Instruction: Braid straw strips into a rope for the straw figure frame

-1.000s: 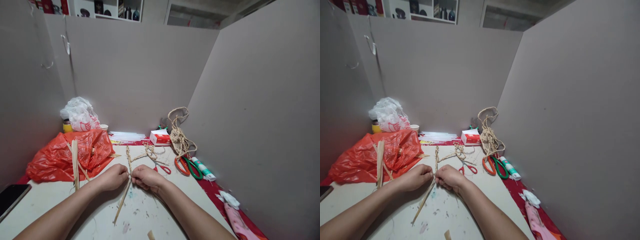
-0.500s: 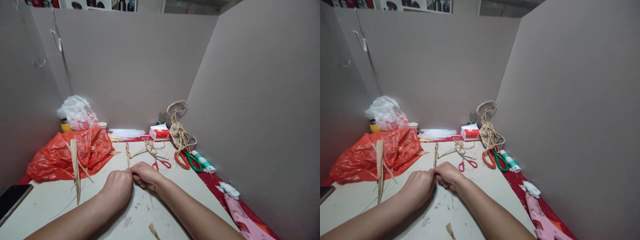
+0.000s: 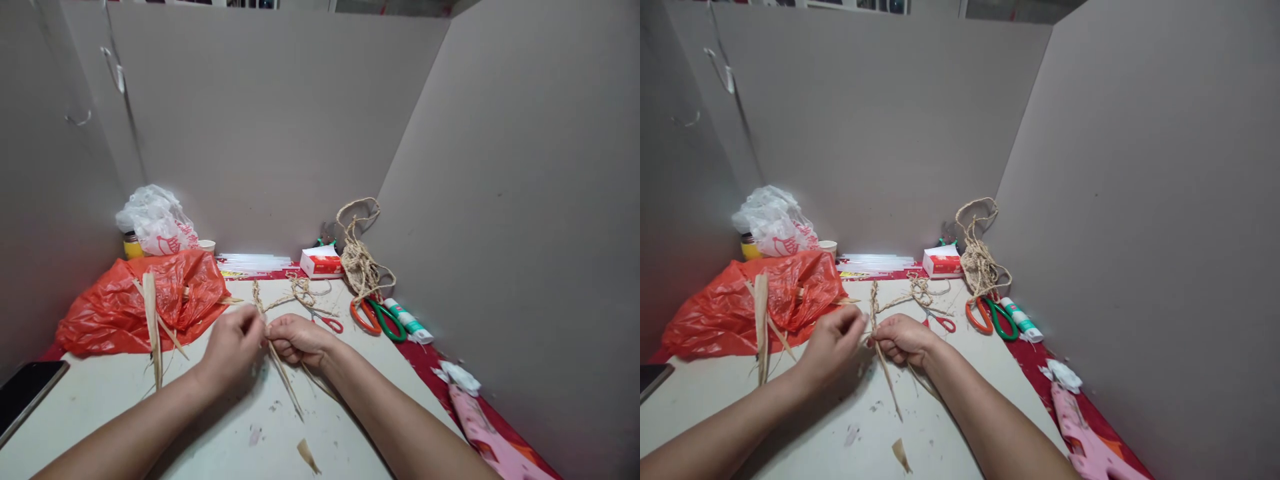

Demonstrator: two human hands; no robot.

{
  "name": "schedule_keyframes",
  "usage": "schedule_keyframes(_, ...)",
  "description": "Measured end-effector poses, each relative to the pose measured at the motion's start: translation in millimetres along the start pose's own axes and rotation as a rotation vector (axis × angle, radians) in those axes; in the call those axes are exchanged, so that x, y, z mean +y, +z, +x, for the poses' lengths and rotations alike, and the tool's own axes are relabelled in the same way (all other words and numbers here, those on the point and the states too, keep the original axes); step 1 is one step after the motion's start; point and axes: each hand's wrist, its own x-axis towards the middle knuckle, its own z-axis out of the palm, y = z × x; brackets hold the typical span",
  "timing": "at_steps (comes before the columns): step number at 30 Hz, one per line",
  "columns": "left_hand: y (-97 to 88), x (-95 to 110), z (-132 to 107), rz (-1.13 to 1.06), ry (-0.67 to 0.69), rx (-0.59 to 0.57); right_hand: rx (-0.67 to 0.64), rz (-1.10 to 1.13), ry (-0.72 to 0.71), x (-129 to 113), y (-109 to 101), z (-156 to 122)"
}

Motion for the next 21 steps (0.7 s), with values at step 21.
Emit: schedule_keyframes(21, 1.6, -37.5, 22.3, -0.217, -0.379, -0.532, 0.069, -0.521, -0.100, -0.4, 1.2, -2.2)
